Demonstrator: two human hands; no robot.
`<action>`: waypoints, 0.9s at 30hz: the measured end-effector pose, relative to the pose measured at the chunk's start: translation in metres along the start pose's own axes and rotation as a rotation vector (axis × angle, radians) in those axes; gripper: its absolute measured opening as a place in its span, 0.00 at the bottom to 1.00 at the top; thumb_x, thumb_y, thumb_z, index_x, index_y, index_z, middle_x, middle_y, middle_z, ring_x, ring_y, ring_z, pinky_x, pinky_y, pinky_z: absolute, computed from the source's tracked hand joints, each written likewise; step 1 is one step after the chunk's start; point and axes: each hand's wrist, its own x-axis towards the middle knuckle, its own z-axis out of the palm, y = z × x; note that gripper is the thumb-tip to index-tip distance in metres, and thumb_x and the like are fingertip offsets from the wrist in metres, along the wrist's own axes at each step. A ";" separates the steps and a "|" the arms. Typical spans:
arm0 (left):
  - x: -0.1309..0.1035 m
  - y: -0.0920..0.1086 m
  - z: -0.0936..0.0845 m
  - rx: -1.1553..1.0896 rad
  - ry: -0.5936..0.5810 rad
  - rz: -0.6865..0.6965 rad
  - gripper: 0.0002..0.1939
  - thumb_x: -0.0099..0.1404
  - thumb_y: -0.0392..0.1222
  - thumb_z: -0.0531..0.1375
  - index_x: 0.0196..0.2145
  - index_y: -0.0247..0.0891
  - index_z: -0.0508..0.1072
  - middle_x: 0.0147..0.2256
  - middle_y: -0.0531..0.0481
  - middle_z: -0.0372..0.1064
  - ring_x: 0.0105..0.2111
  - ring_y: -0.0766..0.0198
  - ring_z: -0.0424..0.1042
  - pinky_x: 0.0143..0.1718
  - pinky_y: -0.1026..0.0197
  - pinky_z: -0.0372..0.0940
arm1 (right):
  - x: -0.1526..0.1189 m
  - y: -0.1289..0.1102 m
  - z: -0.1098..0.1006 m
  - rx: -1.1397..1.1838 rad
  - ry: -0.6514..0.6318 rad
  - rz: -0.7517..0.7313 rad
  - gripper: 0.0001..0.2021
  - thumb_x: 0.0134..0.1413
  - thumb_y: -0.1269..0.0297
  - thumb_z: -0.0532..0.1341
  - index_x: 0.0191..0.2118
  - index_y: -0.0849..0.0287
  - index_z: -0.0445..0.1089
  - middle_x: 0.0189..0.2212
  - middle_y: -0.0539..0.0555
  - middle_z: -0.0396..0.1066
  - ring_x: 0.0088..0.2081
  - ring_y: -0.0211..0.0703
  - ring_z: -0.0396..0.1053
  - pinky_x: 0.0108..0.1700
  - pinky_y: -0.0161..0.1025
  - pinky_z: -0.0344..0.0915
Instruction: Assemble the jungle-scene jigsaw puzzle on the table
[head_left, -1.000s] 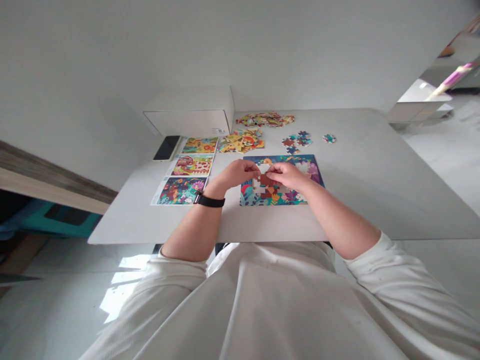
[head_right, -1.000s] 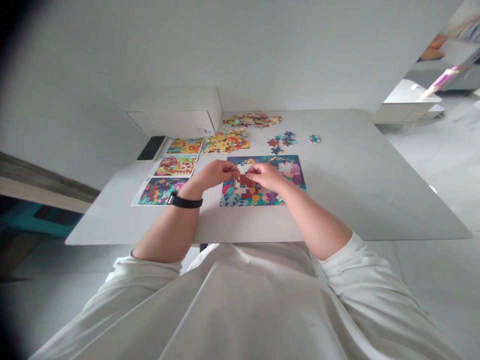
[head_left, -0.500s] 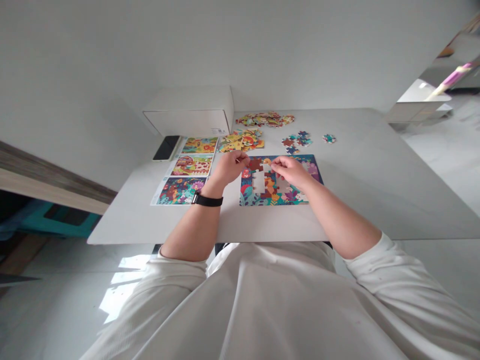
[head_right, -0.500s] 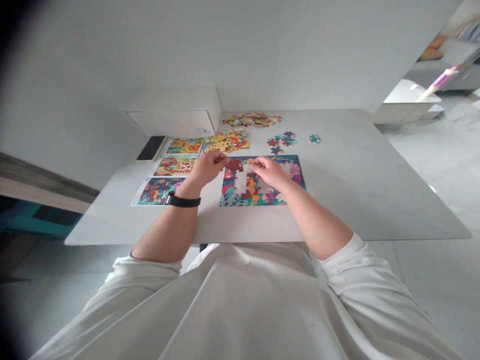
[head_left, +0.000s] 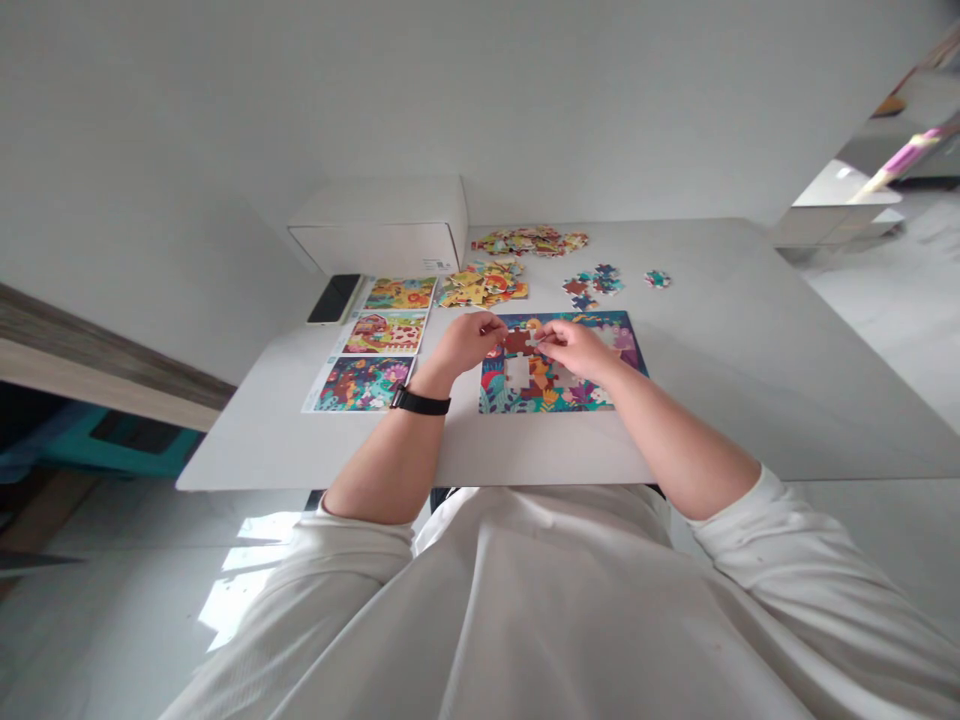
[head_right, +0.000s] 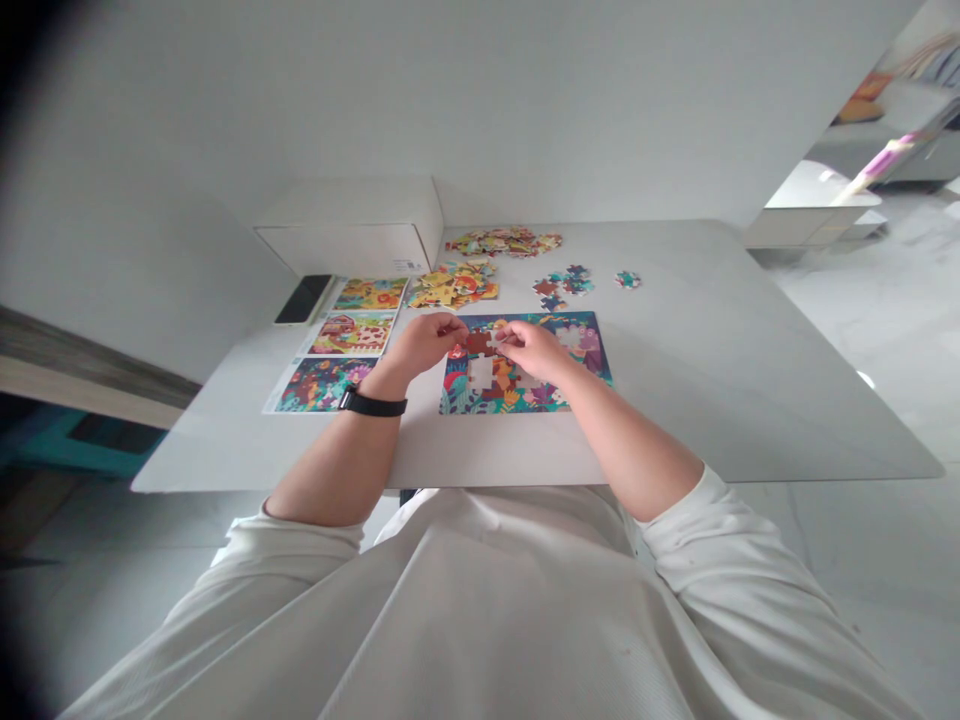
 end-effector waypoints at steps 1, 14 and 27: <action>0.000 0.000 0.000 -0.003 0.000 -0.001 0.10 0.63 0.45 0.60 0.34 0.39 0.80 0.30 0.49 0.78 0.32 0.59 0.71 0.34 0.60 0.61 | 0.001 0.003 0.001 0.013 -0.005 -0.008 0.10 0.61 0.59 0.70 0.46 0.54 0.77 0.41 0.54 0.82 0.41 0.46 0.78 0.47 0.43 0.71; 0.000 0.001 0.005 -0.040 -0.023 0.022 0.12 0.65 0.48 0.61 0.36 0.38 0.81 0.31 0.49 0.78 0.32 0.60 0.71 0.33 0.61 0.62 | 0.000 0.001 0.000 -0.025 -0.015 -0.024 0.11 0.63 0.56 0.67 0.47 0.55 0.77 0.40 0.54 0.81 0.39 0.47 0.77 0.45 0.43 0.70; -0.003 0.006 0.005 -0.109 -0.036 0.024 0.14 0.67 0.52 0.64 0.40 0.38 0.80 0.33 0.48 0.78 0.32 0.62 0.71 0.34 0.62 0.64 | -0.005 -0.010 0.000 0.049 -0.030 0.043 0.09 0.59 0.57 0.67 0.39 0.56 0.73 0.33 0.51 0.79 0.30 0.41 0.71 0.34 0.37 0.65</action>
